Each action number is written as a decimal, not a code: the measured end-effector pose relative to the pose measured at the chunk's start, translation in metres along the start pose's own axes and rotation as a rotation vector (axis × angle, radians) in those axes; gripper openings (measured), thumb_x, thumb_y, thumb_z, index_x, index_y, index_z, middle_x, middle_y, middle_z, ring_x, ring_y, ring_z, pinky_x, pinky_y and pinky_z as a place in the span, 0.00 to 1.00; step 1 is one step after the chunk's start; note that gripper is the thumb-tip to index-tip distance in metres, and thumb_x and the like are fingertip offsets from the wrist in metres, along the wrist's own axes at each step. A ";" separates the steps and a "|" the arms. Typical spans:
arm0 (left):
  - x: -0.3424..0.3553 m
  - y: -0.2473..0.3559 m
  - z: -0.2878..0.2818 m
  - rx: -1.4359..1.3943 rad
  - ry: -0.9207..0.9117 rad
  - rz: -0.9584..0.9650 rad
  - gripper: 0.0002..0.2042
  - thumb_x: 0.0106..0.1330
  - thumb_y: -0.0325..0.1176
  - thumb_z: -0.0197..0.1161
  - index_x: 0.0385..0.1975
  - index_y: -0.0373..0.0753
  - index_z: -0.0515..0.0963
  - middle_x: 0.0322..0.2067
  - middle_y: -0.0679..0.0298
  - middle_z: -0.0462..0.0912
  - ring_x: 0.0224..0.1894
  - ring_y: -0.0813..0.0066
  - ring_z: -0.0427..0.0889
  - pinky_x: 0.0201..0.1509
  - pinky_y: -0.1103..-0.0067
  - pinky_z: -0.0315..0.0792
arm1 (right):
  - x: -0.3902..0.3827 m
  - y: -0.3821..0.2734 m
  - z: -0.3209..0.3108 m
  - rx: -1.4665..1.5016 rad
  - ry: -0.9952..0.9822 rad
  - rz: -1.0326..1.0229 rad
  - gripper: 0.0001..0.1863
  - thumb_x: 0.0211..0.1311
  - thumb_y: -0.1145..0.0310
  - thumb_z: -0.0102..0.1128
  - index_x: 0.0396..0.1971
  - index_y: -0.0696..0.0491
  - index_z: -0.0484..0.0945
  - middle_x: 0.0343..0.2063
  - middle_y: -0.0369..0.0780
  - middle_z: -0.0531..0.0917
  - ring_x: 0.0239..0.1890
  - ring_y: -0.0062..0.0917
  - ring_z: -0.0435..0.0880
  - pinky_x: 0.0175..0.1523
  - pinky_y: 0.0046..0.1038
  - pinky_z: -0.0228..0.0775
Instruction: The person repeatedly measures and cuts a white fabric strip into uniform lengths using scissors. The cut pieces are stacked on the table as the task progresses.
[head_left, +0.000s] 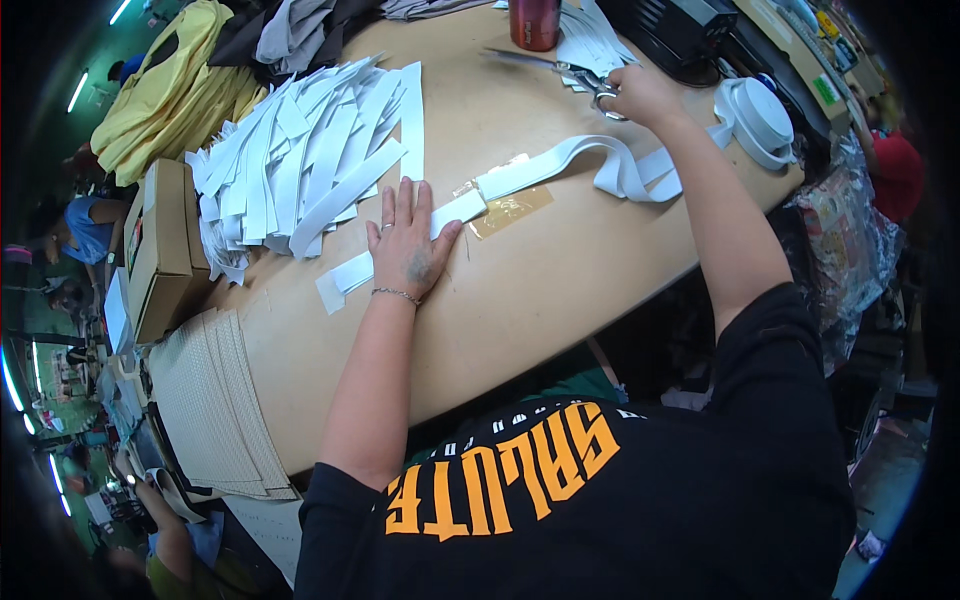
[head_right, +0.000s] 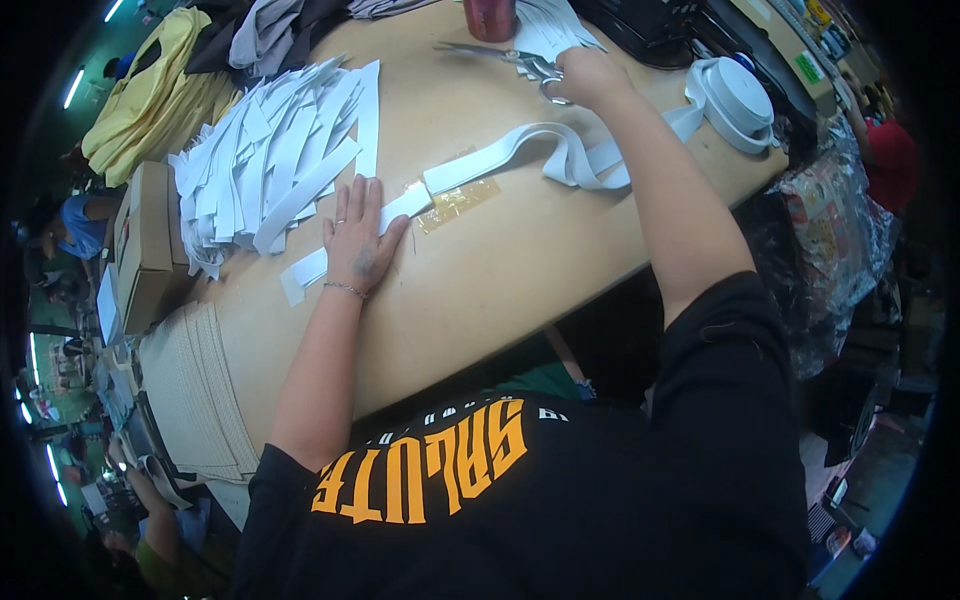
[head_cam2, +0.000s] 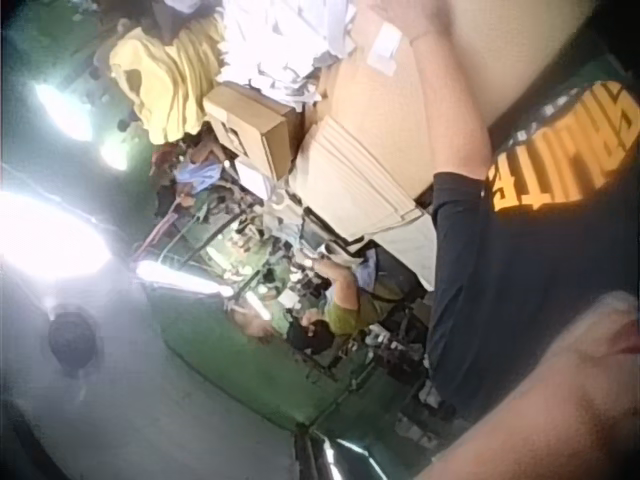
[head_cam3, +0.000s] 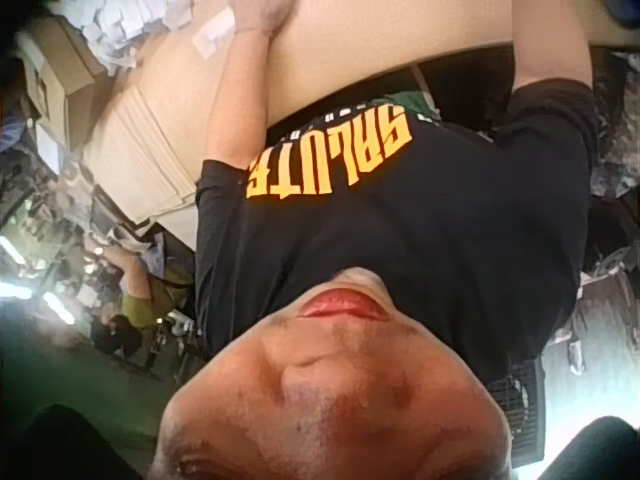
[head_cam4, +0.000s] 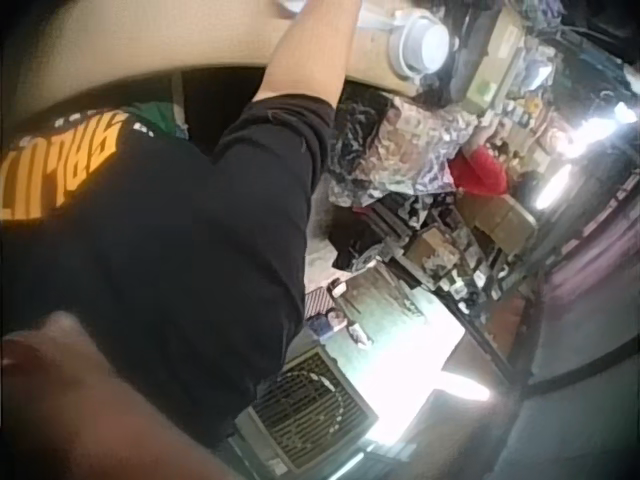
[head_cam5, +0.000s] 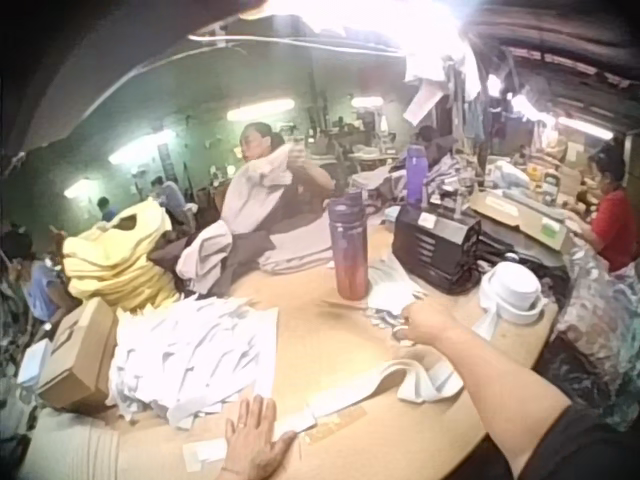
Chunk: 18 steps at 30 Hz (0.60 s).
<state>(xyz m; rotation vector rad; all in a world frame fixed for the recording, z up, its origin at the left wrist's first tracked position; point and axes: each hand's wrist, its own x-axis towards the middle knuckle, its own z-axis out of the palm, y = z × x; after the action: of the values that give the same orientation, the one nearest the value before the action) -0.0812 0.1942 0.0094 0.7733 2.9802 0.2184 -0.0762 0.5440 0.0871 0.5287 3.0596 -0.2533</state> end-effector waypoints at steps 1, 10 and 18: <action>0.000 0.000 0.001 -0.007 0.004 -0.002 0.34 0.64 0.59 0.44 0.65 0.46 0.55 0.68 0.60 0.49 0.70 0.58 0.45 0.64 0.48 0.45 | 0.009 0.005 0.014 -0.048 -0.010 -0.013 0.17 0.49 0.56 0.60 0.33 0.53 0.80 0.31 0.44 0.83 0.38 0.35 0.81 0.43 0.35 0.73; -0.005 -0.003 0.005 0.017 0.027 0.007 0.34 0.63 0.59 0.46 0.65 0.45 0.54 0.68 0.58 0.50 0.70 0.56 0.46 0.63 0.47 0.46 | -0.045 -0.095 0.036 0.141 0.072 -0.433 0.16 0.51 0.64 0.62 0.42 0.51 0.78 0.44 0.39 0.76 0.52 0.32 0.71 0.56 0.34 0.65; -0.003 -0.002 0.005 -0.022 0.056 0.020 0.36 0.62 0.59 0.48 0.65 0.43 0.54 0.67 0.58 0.51 0.70 0.55 0.46 0.63 0.48 0.46 | -0.045 -0.152 0.057 0.150 -0.322 -0.620 0.18 0.43 0.63 0.69 0.35 0.54 0.79 0.41 0.41 0.78 0.51 0.36 0.70 0.50 0.41 0.66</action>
<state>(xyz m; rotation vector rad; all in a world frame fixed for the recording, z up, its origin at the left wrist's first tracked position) -0.0796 0.1916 0.0042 0.8085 3.0178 0.2785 -0.0850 0.3782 0.0570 -0.4382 2.7990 -0.5203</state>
